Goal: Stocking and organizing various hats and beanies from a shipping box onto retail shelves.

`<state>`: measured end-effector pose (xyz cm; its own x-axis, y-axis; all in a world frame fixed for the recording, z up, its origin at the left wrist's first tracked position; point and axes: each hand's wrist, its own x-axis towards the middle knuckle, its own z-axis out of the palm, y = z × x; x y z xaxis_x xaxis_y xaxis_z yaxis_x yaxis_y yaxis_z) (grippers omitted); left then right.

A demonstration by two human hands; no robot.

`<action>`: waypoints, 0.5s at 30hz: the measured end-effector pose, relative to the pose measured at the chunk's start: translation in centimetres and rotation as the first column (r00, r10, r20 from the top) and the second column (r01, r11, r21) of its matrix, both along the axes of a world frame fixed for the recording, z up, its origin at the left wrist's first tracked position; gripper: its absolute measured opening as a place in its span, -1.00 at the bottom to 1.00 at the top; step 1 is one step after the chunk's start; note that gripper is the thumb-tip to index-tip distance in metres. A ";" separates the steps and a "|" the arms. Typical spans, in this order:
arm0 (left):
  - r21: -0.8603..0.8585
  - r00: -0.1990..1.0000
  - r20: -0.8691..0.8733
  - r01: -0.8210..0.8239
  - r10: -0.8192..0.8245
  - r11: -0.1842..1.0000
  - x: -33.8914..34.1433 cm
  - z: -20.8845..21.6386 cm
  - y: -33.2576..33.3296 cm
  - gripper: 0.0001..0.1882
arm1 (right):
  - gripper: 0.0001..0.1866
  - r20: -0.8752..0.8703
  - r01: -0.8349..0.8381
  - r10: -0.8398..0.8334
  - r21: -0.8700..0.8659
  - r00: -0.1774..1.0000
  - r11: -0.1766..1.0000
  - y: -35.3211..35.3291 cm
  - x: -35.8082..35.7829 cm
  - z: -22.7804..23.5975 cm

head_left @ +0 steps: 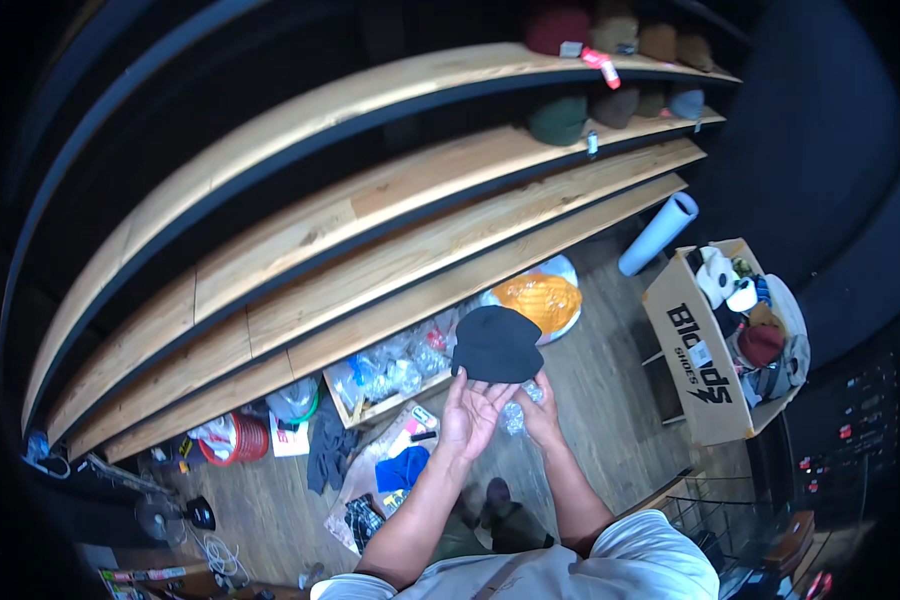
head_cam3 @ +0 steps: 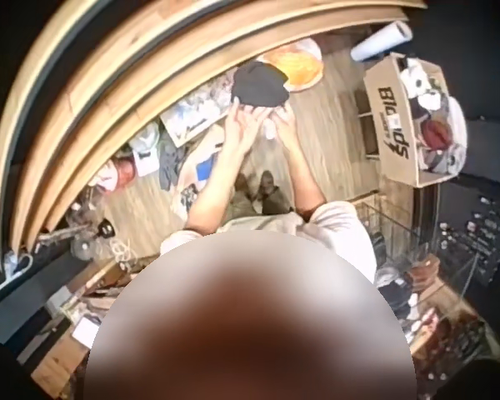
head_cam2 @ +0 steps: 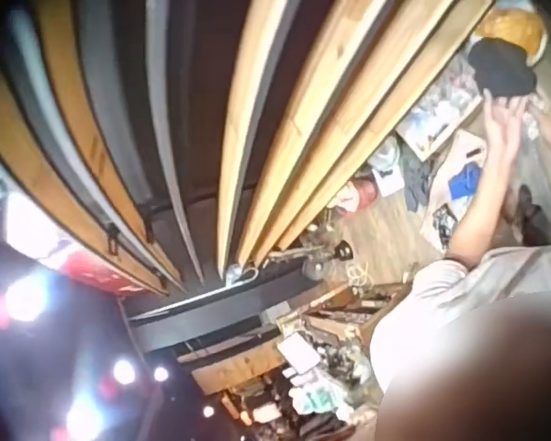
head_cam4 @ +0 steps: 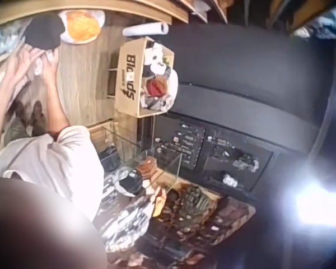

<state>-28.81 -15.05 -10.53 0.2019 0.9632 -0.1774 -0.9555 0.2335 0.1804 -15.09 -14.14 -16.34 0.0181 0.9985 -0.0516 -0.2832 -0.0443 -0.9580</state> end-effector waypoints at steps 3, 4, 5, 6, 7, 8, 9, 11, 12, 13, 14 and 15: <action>0.028 0.998 0.001 0.068 -0.068 0.997 0.9 3.1 -1.5 -0.49 | -0.48 -0.222 0.112 -0.092 0.082 0.971 0.990 -0.6 0.6 2.6; 0.014 0.995 -0.011 0.102 -0.102 0.995 1.3 4.0 -2.0 -0.50 | -0.48 -0.218 0.132 -0.108 0.098 0.970 0.986 -0.8 0.9 3.4; 0.050 0.990 -0.005 0.143 -0.143 0.988 1.6 5.0 -2.6 -0.51 | -0.48 -0.213 0.182 -0.158 0.100 0.964 0.978 -0.9 1.1 4.0; 0.064 0.987 -0.002 0.160 -0.161 0.985 1.9 6.0 -3.2 -0.51 | -0.48 -0.209 0.232 -0.207 0.101 0.956 0.968 -1.1 1.2 4.6; 0.072 0.980 -0.037 0.197 -0.195 0.978 2.1 7.2 -3.8 -0.52 | -0.48 -0.209 0.248 -0.220 0.116 0.953 0.962 -1.3 1.2 5.0; 0.078 0.971 -0.072 0.233 -0.228 0.969 2.3 8.2 -4.4 -0.52 | -0.50 -0.303 0.264 -0.216 0.127 0.928 0.956 -1.5 1.2 5.4; 0.087 0.970 -0.073 0.237 -0.231 0.968 2.5 8.9 -5.1 -0.54 | -0.51 -0.395 0.281 -0.207 0.138 0.895 0.950 -1.8 1.2 5.8; 0.137 0.956 -0.122 0.282 -0.266 0.950 2.1 10.0 -6.2 -0.53 | -0.51 -0.471 0.323 -0.227 0.132 0.853 0.937 -3.4 0.2 8.5; 0.174 0.943 -0.169 0.314 -0.286 0.933 1.8 10.5 -6.6 -0.53 | -0.52 -0.541 0.349 -0.237 0.113 0.807 0.930 -4.2 -0.1 9.6; 0.260 0.888 -0.288 0.432 -0.358 0.863 1.3 11.9 -7.4 -0.50 | -0.52 -0.543 0.367 -0.244 0.128 0.803 0.921 -4.6 0.4 10.0; 0.277 0.811 -0.433 0.535 -0.393 0.798 0.6 12.7 -7.8 -0.49 | -0.52 -0.453 0.403 -0.284 0.191 0.845 0.895 -4.7 1.3 10.3; 0.276 0.715 -0.570 0.631 -0.405 0.725 -0.3 13.1 -8.1 -0.49 | -0.52 -0.359 0.432 -0.331 0.253 0.873 0.865 -5.0 2.0 10.4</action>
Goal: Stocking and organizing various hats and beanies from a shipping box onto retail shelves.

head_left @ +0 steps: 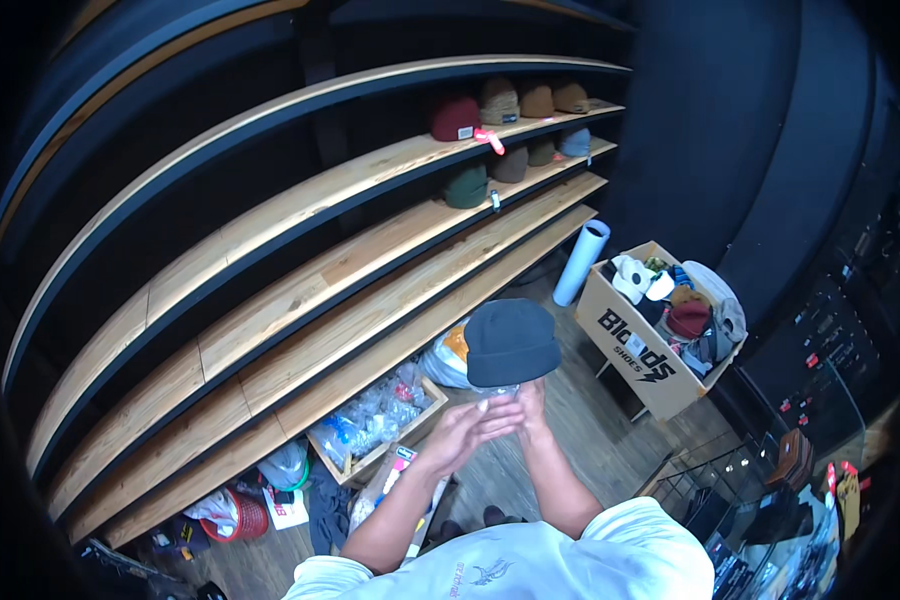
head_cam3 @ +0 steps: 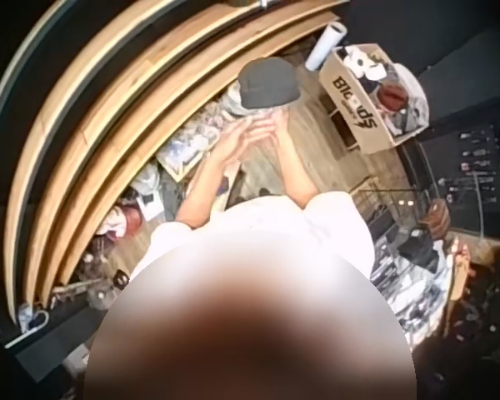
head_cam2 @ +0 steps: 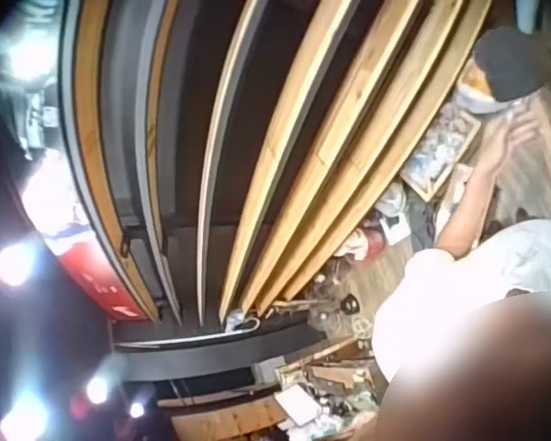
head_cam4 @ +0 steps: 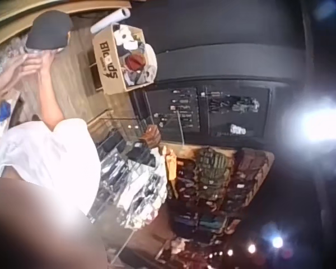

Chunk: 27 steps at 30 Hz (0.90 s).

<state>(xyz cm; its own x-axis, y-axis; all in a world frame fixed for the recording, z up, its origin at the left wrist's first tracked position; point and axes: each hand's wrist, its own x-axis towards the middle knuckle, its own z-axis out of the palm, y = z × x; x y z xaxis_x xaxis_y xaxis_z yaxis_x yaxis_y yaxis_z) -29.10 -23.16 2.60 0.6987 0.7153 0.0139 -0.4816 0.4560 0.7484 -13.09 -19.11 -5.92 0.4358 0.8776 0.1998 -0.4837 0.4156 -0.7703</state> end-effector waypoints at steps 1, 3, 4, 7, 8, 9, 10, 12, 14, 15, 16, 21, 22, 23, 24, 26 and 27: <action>0.177 0.975 -0.208 -0.047 0.084 0.983 -1.5 0.0 0.1 -0.49 | -0.51 -0.059 -0.056 0.055 -0.022 0.997 0.998 0.1 -0.1 0.7; 0.331 0.885 -0.324 -0.225 0.334 0.917 -5.2 -2.1 2.6 -0.50 | -0.51 -0.038 -0.133 0.136 0.064 0.990 0.989 -0.7 -0.2 2.6; 0.352 0.873 -0.205 -0.356 0.442 0.866 -5.5 -1.6 3.9 -0.50 | -0.50 -0.007 -0.188 0.190 0.128 0.982 0.974 -1.7 0.5 3.6; 0.575 0.825 0.000 -0.462 0.565 0.675 -4.5 6.0 4.1 -0.28 | -0.44 0.051 -0.273 0.269 0.154 0.962 0.949 -4.7 -0.4 5.2; 0.679 0.850 0.024 -0.400 0.526 0.616 -3.8 7.3 4.3 -0.18 | -0.41 0.070 -0.334 0.326 0.160 0.943 0.929 -5.5 -0.7 5.4; 0.734 0.891 -0.064 -0.263 0.449 0.626 -2.8 9.2 3.4 0.06 | -0.41 0.071 -0.324 0.317 0.162 0.946 0.932 -6.5 -1.3 6.5; 0.738 0.918 -0.063 -0.221 0.391 0.637 -1.9 9.7 2.2 0.08 | -0.36 0.030 -0.256 0.254 0.161 0.967 0.953 -7.2 -2.6 8.4; 0.774 0.909 -0.004 -0.261 0.418 0.576 -0.2 8.6 0.7 0.01 | -0.31 -0.008 -0.181 0.185 0.166 0.983 0.969 -7.7 -3.8 10.5; 0.735 0.914 -0.008 -0.270 0.407 0.622 0.8 7.9 -0.9 -0.03 | -0.36 0.009 -0.039 0.038 0.126 0.999 0.991 -8.2 -4.2 11.1; 0.690 0.911 -0.012 -0.291 0.412 0.663 1.0 7.5 -1.5 -0.06 | -0.40 0.028 0.050 -0.055 0.157 0.998 0.986 -8.2 -4.6 11.1; 0.700 0.895 -0.001 -0.318 0.446 0.640 1.3 7.3 -1.8 -0.10 | -0.40 0.028 0.067 -0.072 0.162 0.997 0.985 -8.5 -4.7 11.5; 0.620 0.943 -0.034 -0.239 0.330 0.747 0.1 6.5 0.6 -0.05 | -0.51 0.418 0.203 -0.293 0.247 0.860 0.948 -10.1 -3.2 14.1; 0.611 0.951 0.015 -0.254 0.310 0.750 0.1 5.7 2.4 -0.01 | -0.54 0.431 0.129 -0.263 0.315 0.863 0.940 -10.3 -2.8 14.7; 0.628 0.924 0.093 -0.343 0.371 0.698 0.4 7.5 2.1 0.05 | -0.48 0.585 0.152 -0.290 0.274 0.757 0.950 -10.9 -1.7 15.2; 0.613 0.912 0.069 -0.359 0.405 0.704 0.3 9.2 1.4 0.04 | -0.48 0.585 0.156 -0.294 0.276 0.755 0.948 -11.3 -0.7 15.7; 0.714 0.878 0.172 -0.423 0.446 0.558 1.0 11.5 1.1 -0.07 | -0.46 0.814 0.116 -0.491 0.480 0.311 0.869 -11.6 0.4 16.5; 0.768 0.876 0.046 -0.339 0.481 0.544 1.4 12.2 0.9 -0.12 | -0.46 0.814 0.111 -0.490 0.481 0.312 0.870 -11.6 0.4 16.3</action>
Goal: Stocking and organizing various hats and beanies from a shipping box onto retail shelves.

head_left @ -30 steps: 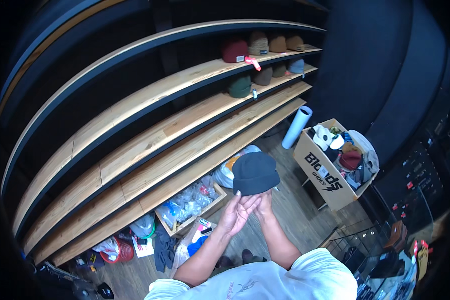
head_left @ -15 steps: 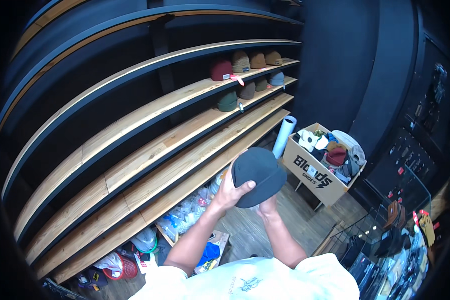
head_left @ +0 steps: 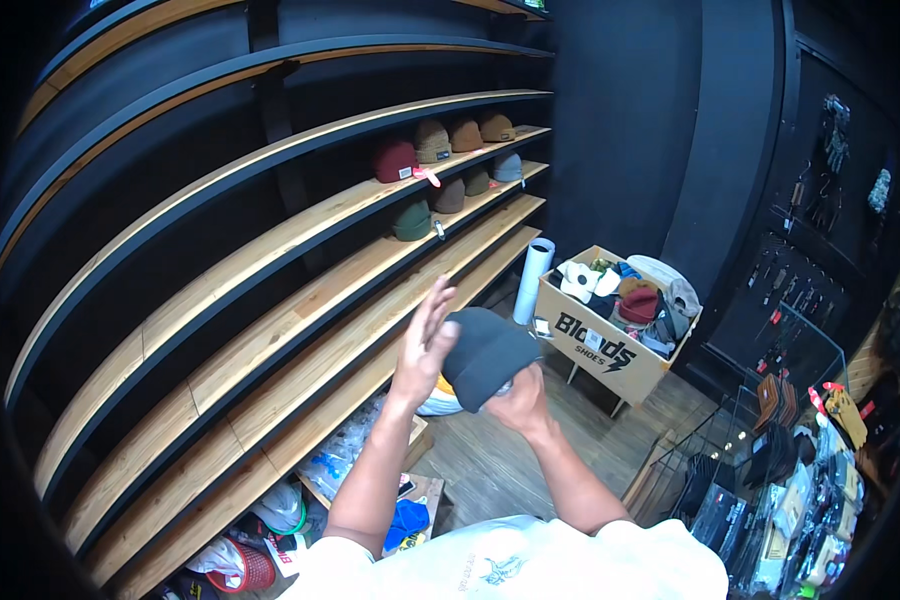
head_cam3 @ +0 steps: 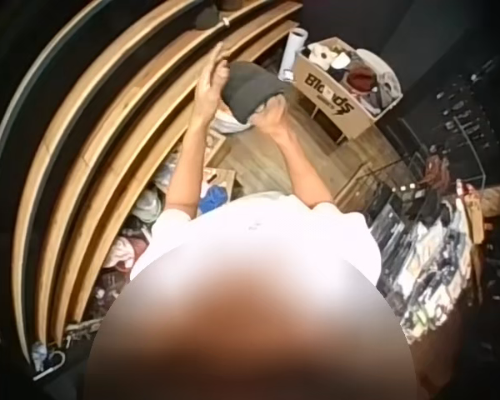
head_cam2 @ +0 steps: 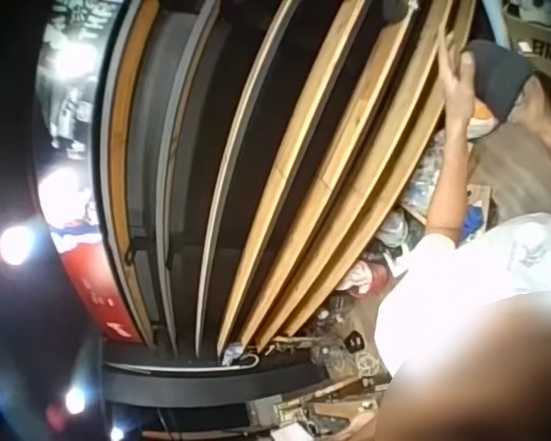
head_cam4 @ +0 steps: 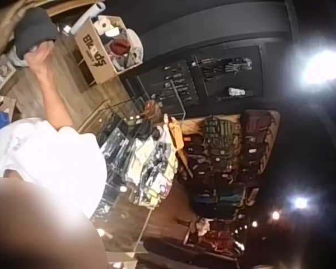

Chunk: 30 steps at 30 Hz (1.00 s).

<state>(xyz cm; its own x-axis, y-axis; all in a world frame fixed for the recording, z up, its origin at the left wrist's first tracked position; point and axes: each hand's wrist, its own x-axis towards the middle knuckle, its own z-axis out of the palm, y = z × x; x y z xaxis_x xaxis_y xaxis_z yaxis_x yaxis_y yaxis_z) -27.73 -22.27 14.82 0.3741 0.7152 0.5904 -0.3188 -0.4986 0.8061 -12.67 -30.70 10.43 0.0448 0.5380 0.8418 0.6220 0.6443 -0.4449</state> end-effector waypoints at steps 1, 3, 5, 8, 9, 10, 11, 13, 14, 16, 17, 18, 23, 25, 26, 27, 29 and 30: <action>-0.004 0.989 -0.145 -0.039 0.038 0.999 0.4 1.0 -1.3 -0.17 | -0.46 0.008 0.079 -0.079 -0.034 0.997 0.996 -0.4 -0.2 -0.3; 0.149 0.933 -0.283 -0.186 0.222 0.971 2.2 1.7 -3.0 -0.25 | -0.46 -0.082 0.085 -0.094 -0.108 0.992 0.991 -0.4 -0.3 0.8; 0.250 0.921 -0.210 -0.275 0.329 0.928 4.7 1.4 -4.8 -0.28 | -0.49 -0.075 0.111 -0.111 -0.009 0.991 0.994 -0.2 0.9 0.7; 0.326 0.916 -0.185 -0.286 0.357 0.901 8.0 0.1 -5.4 -0.28 | -0.52 -0.240 0.117 -0.123 -0.037 0.963 0.992 0.8 2.6 0.2; 0.290 0.941 -0.177 -0.230 0.289 0.929 8.8 0.1 -4.3 -0.30 | -0.52 -0.250 0.107 -0.117 -0.054 0.961 0.993 1.9 3.8 -0.9; 0.260 0.961 -0.134 -0.200 0.240 0.945 8.8 0.0 -3.3 -0.30 | -0.51 -0.192 0.112 -0.125 -0.078 0.973 0.991 1.6 4.6 -0.4; 0.175 0.988 -0.069 -0.124 0.138 0.977 9.3 -0.2 -1.9 -0.28 | -0.53 -0.115 0.193 -0.199 -0.058 0.973 0.979 0.9 5.2 2.0; -0.054 0.994 0.096 -0.049 0.054 0.997 9.4 -1.0 -1.0 -0.14 | -0.57 -0.049 0.166 -0.167 -0.024 0.985 0.986 0.9 6.6 4.2; -0.188 0.979 0.200 0.067 -0.028 0.980 10.1 -1.8 -0.7 -0.10 | -0.58 -0.002 0.109 -0.109 0.020 0.994 0.994 1.1 7.5 4.9; -0.514 0.904 0.394 0.367 -0.166 0.776 12.2 -3.8 -1.5 -0.05 | -0.48 0.121 0.051 -0.050 -0.001 0.991 0.999 2.3 9.1 4.5; -0.558 0.891 0.410 0.416 -0.197 0.718 13.0 -5.0 -1.5 -0.07 | -0.48 0.123 0.046 -0.046 0.003 0.991 0.999 2.0 9.7 4.6; -0.600 0.876 0.428 0.460 -0.224 0.654 13.7 -6.5 -1.1 -0.09 | -0.41 0.257 0.123 -0.104 -0.059 0.961 0.991 1.4 10.3 4.7; -0.637 0.838 0.497 0.528 -0.224 0.561 16.8 -10.6 0.8 -0.13 | -0.21 0.498 0.101 0.098 -0.358 0.862 0.928 2.4 16.8 -1.1; -0.623 0.798 0.551 0.589 -0.245 0.514 17.5 -11.7 1.9 -0.13 | -0.27 0.285 -0.065 0.252 -0.535 0.925 0.842 2.5 19.0 -1.3; -0.611 0.787 0.562 0.601 -0.252 0.516 17.5 -12.1 2.2 -0.14 | -0.31 0.150 -0.164 0.269 -0.491 0.951 0.855 2.5 19.3 -1.1; -0.605 0.786 0.560 0.605 -0.264 0.518 17.4 -12.3 2.7 -0.15 | -0.33 0.088 -0.168 0.250 -0.528 0.964 0.833 2.0 19.7 -0.7; -0.594 0.765 0.569 0.635 -0.301 0.494 18.1 -12.2 3.4 -0.17 | -0.29 0.125 -0.100 0.179 -0.475 0.976 0.874 2.3 20.5 -0.2; -0.617 0.787 0.544 0.611 -0.292 0.497 18.8 -12.9 3.9 -0.17 | -0.26 0.139 -0.016 0.087 -0.452 0.986 0.892 2.8 20.5 -0.7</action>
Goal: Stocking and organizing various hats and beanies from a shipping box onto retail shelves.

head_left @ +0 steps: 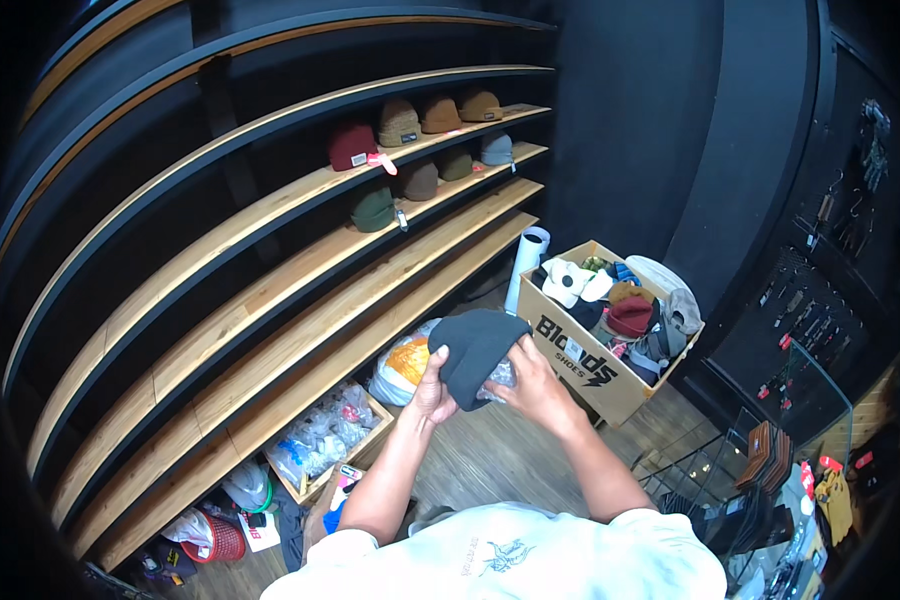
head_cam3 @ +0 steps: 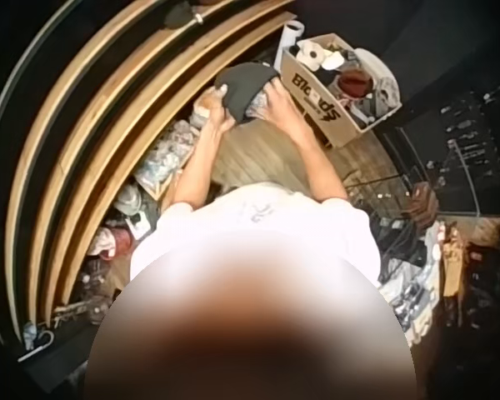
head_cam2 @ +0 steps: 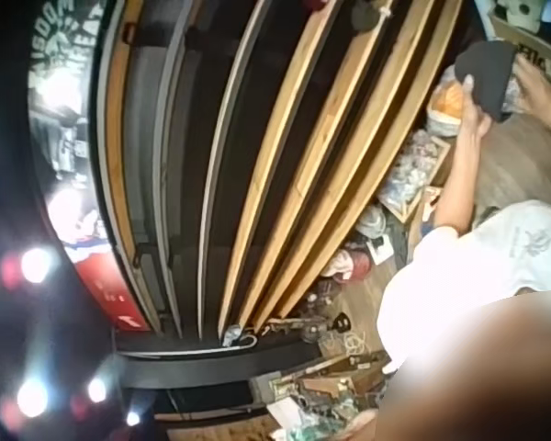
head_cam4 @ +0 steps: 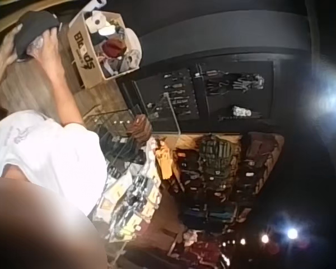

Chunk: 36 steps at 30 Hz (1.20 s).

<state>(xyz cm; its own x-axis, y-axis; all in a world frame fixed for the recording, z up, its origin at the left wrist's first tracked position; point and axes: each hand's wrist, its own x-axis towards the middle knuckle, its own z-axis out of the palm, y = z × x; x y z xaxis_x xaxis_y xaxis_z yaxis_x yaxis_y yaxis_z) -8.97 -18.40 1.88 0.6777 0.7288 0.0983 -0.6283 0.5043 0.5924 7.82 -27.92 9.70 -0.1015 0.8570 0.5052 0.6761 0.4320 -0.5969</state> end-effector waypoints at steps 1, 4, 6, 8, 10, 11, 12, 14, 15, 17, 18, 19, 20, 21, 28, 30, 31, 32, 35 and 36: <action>-0.005 0.999 -0.034 -0.005 0.005 1.000 0.8 -0.7 0.4 -0.17 | -0.26 -0.002 0.005 -0.005 -0.007 1.000 1.000 0.6 -0.2 -0.7; -0.073 0.998 0.028 0.062 -0.060 0.995 2.1 -1.8 1.4 -0.18 | -0.26 -0.132 0.231 -0.207 0.205 0.970 0.951 2.6 -1.6 -3.1; -0.075 0.998 0.039 0.048 -0.045 0.996 2.5 -1.3 2.2 -0.19 | -0.26 0.057 0.286 -0.318 0.307 0.946 0.908 3.6 -2.6 -4.5; -0.042 0.998 0.042 0.048 -0.047 0.998 2.2 -1.0 3.9 -0.20 | -0.28 0.045 0.295 -0.318 0.271 0.947 0.916 5.0 -2.6 -4.6; 0.038 1.000 -0.022 -0.006 0.006 0.999 1.8 -0.6 5.7 -0.14 | -0.26 0.033 0.273 -0.284 0.188 0.958 0.943 6.1 -2.5 -4.2; 0.034 1.000 -0.015 -0.022 0.022 0.999 1.6 -0.8 6.9 -0.13 | -0.26 0.033 0.278 -0.289 0.188 0.957 0.942 6.6 -2.4 -3.9; 0.029 0.999 -0.009 -0.037 0.037 0.999 1.5 -0.9 8.2 -0.12 | -0.22 0.017 0.224 -0.231 0.183 0.973 0.957 6.8 -2.2 -3.4; 0.011 0.998 0.051 0.019 -0.019 1.000 1.0 -1.0 10.4 -0.09 | -0.16 0.021 0.184 -0.189 0.159 0.982 0.970 7.1 -2.1 -1.9; -0.004 0.997 0.073 0.013 -0.012 1.000 0.9 -1.2 11.5 -0.09 | -0.13 -0.043 0.207 -0.203 0.149 0.978 0.967 7.5 -1.9 -2.1; -0.028 0.992 0.109 0.060 -0.056 0.998 0.8 -0.7 13.2 -0.07 | -0.01 -0.059 0.336 -0.331 0.230 0.942 0.913 8.4 -1.2 -2.6; 0.003 0.988 0.119 0.103 -0.103 0.995 0.6 -0.6 14.1 -0.08 | 0.03 -0.168 0.394 -0.366 0.181 0.915 0.901 8.9 -0.9 -2.7; 0.035 0.980 0.124 0.151 -0.154 0.988 0.6 -0.5 14.9 -0.09 | 0.06 -0.277 0.450 -0.405 0.126 0.872 0.884 9.3 -0.8 -2.5; 0.061 0.979 0.103 0.171 -0.176 0.983 0.7 -0.1 15.3 -0.10 | 0.12 -0.293 0.451 -0.414 0.072 0.862 0.890 9.8 -0.4 -1.9; 0.058 0.976 0.100 0.188 -0.193 0.981 0.9 -0.5 16.3 -0.10 | 0.10 -0.321 0.371 -0.343 0.029 0.883 0.928 10.6 0.2 -2.0; 0.089 0.901 0.033 0.429 -0.434 0.899 2.7 0.3 20.2 -0.15 | -0.30 -0.386 0.390 -0.373 -0.037 0.844 0.920 13.5 1.5 -3.6; 0.151 0.939 -0.084 0.343 -0.333 0.927 3.4 1.9 19.9 -0.09 | -0.36 -0.410 0.484 -0.463 -0.059 0.785 0.873 13.5 1.4 -3.2; 0.154 0.937 -0.083 0.348 -0.339 0.925 3.8 3.0 19.4 -0.09 | -0.38 -0.415 0.523 -0.476 -0.002 0.775 0.852 13.7 1.6 -3.1; 0.322 0.980 -0.108 0.191 -0.165 0.927 4.2 4.0 18.9 -0.05 | -0.40 -0.421 0.557 -0.486 0.056 0.766 0.828 14.0 1.9 -3.2; 0.624 0.996 -0.074 0.080 -0.043 0.777 4.0 5.5 18.7 0.11 | -0.38 -0.386 0.530 -0.464 0.080 0.797 0.844 14.2 3.2 -2.6; 0.699 0.993 -0.114 0.086 -0.008 0.710 3.7 6.0 18.1 0.20 | -0.38 -0.358 0.529 -0.471 0.080 0.806 0.845 14.3 3.5 -2.3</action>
<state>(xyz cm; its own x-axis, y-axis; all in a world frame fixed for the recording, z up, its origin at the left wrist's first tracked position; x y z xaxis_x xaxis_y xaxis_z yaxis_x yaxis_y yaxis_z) -5.25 -0.25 7.90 0.7430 0.4432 0.5015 -0.5364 -0.0538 0.8422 11.30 -13.63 7.40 0.5049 0.6440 0.5747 0.6155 0.1981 -0.7628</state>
